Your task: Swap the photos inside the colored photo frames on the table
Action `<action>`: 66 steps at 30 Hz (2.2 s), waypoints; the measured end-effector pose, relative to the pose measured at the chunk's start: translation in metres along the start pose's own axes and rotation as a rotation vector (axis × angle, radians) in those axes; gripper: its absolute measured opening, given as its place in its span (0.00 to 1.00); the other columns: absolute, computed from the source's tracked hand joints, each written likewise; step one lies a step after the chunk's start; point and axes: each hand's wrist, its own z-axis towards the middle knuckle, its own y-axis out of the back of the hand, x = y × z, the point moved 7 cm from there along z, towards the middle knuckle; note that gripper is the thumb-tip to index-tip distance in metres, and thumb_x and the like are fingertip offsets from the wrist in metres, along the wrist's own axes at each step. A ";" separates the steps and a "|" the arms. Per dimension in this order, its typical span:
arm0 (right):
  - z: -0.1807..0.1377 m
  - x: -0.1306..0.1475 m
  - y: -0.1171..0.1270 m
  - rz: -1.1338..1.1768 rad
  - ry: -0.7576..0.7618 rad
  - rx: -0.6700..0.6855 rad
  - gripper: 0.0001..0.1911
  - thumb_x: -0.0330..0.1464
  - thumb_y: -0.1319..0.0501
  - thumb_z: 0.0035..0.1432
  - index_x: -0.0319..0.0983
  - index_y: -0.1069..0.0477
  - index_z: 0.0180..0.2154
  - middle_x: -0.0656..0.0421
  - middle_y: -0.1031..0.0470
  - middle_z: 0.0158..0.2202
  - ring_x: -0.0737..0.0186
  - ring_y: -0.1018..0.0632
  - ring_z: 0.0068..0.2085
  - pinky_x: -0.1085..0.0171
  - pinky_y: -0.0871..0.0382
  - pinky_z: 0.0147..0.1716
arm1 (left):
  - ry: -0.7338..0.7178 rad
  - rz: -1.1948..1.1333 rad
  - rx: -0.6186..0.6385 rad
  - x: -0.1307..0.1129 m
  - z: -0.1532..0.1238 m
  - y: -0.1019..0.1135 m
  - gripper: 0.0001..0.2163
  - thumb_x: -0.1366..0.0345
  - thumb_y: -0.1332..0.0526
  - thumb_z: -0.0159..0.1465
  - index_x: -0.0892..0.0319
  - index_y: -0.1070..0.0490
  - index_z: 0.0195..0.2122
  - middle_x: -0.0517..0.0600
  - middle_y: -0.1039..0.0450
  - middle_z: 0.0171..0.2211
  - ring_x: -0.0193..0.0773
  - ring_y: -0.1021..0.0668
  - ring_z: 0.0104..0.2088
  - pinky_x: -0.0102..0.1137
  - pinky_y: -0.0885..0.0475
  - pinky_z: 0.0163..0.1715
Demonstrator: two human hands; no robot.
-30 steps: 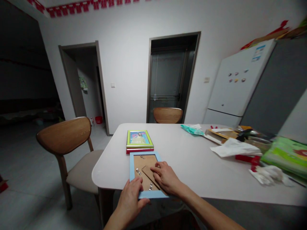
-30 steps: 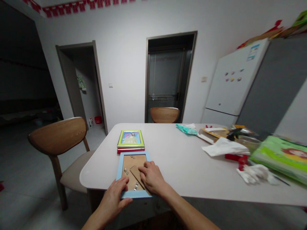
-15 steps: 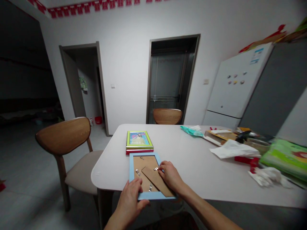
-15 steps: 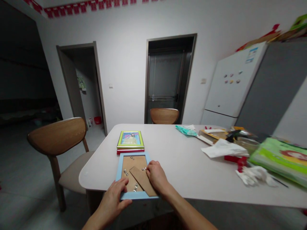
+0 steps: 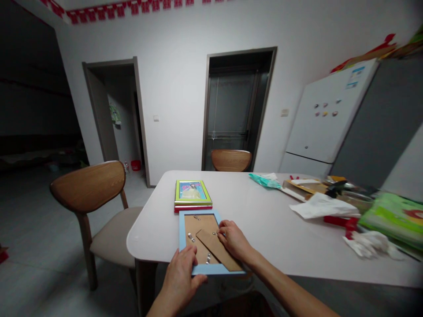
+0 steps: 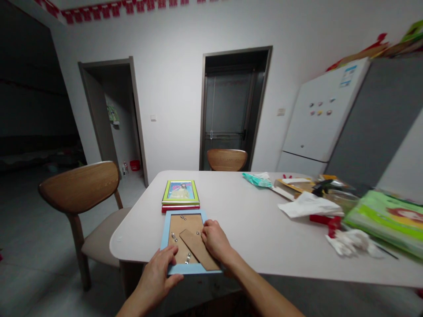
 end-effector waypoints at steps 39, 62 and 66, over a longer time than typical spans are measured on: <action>0.033 0.057 -0.028 0.186 0.075 0.099 0.12 0.31 0.49 0.51 0.39 0.27 0.29 0.58 0.27 0.29 0.66 0.30 0.32 0.70 0.43 0.31 | -0.027 -0.006 -0.002 0.005 -0.004 -0.002 0.25 0.67 0.36 0.45 0.58 0.39 0.46 0.51 0.30 0.39 0.42 0.30 0.44 0.42 0.41 0.50; 0.064 0.004 -0.018 0.324 -0.198 -0.090 0.13 0.34 0.50 0.49 0.36 0.30 0.24 0.56 0.26 0.25 0.67 0.30 0.26 0.69 0.41 0.25 | -0.037 0.172 0.165 -0.021 0.002 -0.024 0.25 0.64 0.36 0.43 0.62 0.36 0.44 0.60 0.43 0.54 0.51 0.42 0.55 0.52 0.54 0.53; 0.040 -0.023 0.004 0.451 -0.230 -0.142 0.15 0.37 0.50 0.48 0.36 0.29 0.31 0.56 0.26 0.30 0.64 0.27 0.31 0.68 0.37 0.31 | -0.085 0.059 0.137 -0.028 0.007 -0.030 0.25 0.70 0.39 0.45 0.63 0.39 0.47 0.59 0.39 0.52 0.49 0.39 0.53 0.50 0.52 0.53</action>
